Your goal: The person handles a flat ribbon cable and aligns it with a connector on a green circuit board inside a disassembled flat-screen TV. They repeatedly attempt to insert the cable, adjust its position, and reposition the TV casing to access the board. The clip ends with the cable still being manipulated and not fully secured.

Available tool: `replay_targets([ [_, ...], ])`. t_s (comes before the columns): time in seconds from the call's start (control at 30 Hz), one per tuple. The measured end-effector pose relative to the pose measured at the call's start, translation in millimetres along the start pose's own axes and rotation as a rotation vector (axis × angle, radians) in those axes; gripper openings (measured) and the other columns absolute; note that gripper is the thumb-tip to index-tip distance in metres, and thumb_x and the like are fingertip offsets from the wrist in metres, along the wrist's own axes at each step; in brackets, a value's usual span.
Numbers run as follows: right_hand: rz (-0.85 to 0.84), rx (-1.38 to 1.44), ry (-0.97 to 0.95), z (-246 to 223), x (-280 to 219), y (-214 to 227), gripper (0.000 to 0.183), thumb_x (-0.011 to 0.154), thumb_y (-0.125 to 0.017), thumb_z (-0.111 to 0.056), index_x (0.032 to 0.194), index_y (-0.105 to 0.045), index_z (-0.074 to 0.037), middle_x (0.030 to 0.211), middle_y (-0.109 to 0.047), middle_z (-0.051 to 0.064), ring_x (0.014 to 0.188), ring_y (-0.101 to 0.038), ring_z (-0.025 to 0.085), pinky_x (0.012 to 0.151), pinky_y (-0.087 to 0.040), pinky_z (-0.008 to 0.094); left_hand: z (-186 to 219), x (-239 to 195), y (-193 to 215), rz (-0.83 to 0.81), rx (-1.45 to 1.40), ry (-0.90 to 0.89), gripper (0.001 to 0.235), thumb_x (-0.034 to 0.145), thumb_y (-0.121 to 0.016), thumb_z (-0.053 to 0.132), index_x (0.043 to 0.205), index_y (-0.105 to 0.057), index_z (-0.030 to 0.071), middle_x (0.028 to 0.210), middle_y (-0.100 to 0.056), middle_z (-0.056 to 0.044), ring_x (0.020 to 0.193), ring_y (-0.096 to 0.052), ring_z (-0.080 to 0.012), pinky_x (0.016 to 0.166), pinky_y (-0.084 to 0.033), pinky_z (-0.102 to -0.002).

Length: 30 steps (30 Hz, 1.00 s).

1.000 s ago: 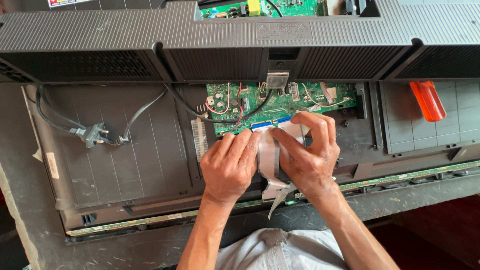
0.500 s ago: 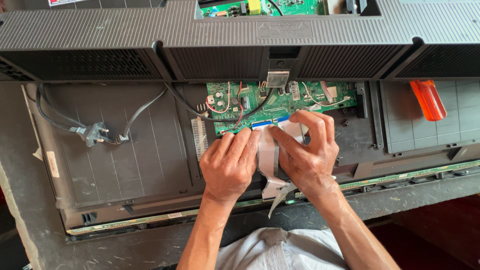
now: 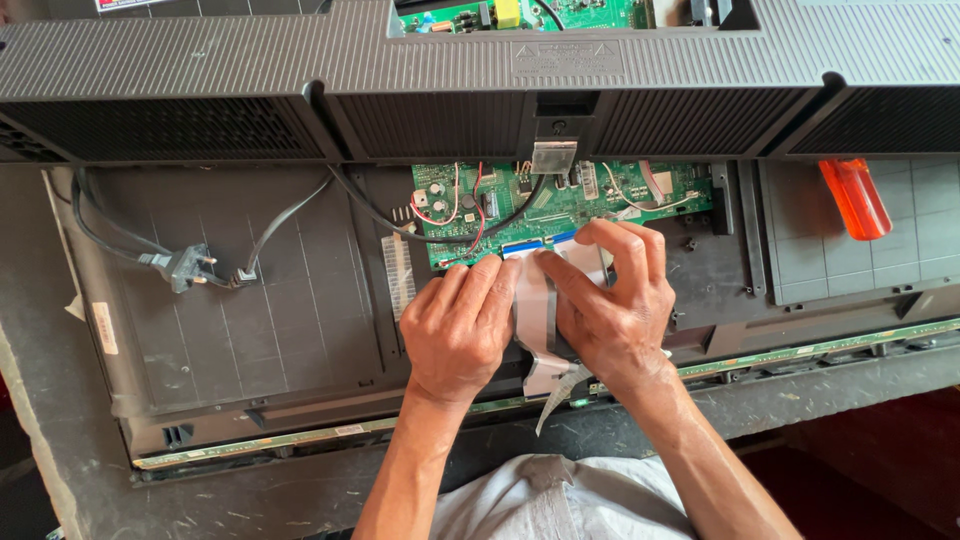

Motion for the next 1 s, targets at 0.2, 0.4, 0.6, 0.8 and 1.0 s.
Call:
replay_targets([
  [0.2,0.004,0.008,0.003,-1.9,1.1,0.9,0.050,0.063,-0.076,-0.001,0.111,-0.080,-0.014,0.120,-0.053,0.008,0.113,-0.057,0.032,0.086,-0.054,0.041,-1.3,-0.8,-1.9,-0.016,-0.027,0.013,0.026,0.084,-0.072,0.001,0.110,-0.073,0.002,0.102,-0.068,-0.006,0.086,-0.068,-0.0215,0.071,-0.055,-0.034],
  [0.4,0.008,-0.002,0.009,-1.4,1.5,0.5,0.048,0.065,-0.077,-0.001,0.110,-0.079,-0.014,0.119,-0.054,0.008,0.113,-0.057,0.032,0.087,-0.055,0.042,-1.0,-1.7,-2.5,-0.018,-0.015,0.018,0.026,0.084,-0.073,0.001,0.110,-0.074,0.002,0.102,-0.069,-0.006,0.084,-0.068,-0.0214,0.069,-0.054,-0.035],
  [0.6,0.004,0.006,-0.003,-0.9,2.3,0.7,0.050,0.061,-0.075,-0.001,0.110,-0.079,-0.014,0.119,-0.054,0.008,0.113,-0.057,0.033,0.086,-0.055,0.042,-0.8,-1.9,-2.5,-0.027,-0.014,0.020,0.029,0.082,-0.072,0.002,0.111,-0.074,0.001,0.103,-0.069,-0.006,0.085,-0.069,-0.0215,0.070,-0.054,-0.036],
  [0.8,0.009,0.005,0.008,-1.1,2.2,1.3,0.051,0.060,-0.076,-0.002,0.110,-0.079,-0.015,0.119,-0.054,0.008,0.112,-0.057,0.033,0.086,-0.055,0.042,-1.4,-1.8,-2.3,-0.016,-0.024,0.008,0.029,0.082,-0.072,0.001,0.110,-0.073,0.002,0.103,-0.069,-0.006,0.086,-0.069,-0.0213,0.070,-0.054,-0.036],
  [1.0,0.028,0.006,0.012,-1.4,-0.8,1.8,0.049,0.061,-0.078,-0.002,0.108,-0.079,-0.015,0.119,-0.055,0.008,0.112,-0.057,0.032,0.085,-0.055,0.041,0.0,-2.0,-1.2,0.005,-0.015,0.000,0.029,0.082,-0.072,0.000,0.111,-0.074,0.002,0.102,-0.069,-0.005,0.082,-0.067,-0.0204,0.069,-0.054,-0.036],
])
Point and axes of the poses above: each hand's wrist, its own x-axis towards the middle knuckle, its own y-axis out of the back of the hand, z = x × y, the point moved 3 cm from there along x, towards the middle knuckle
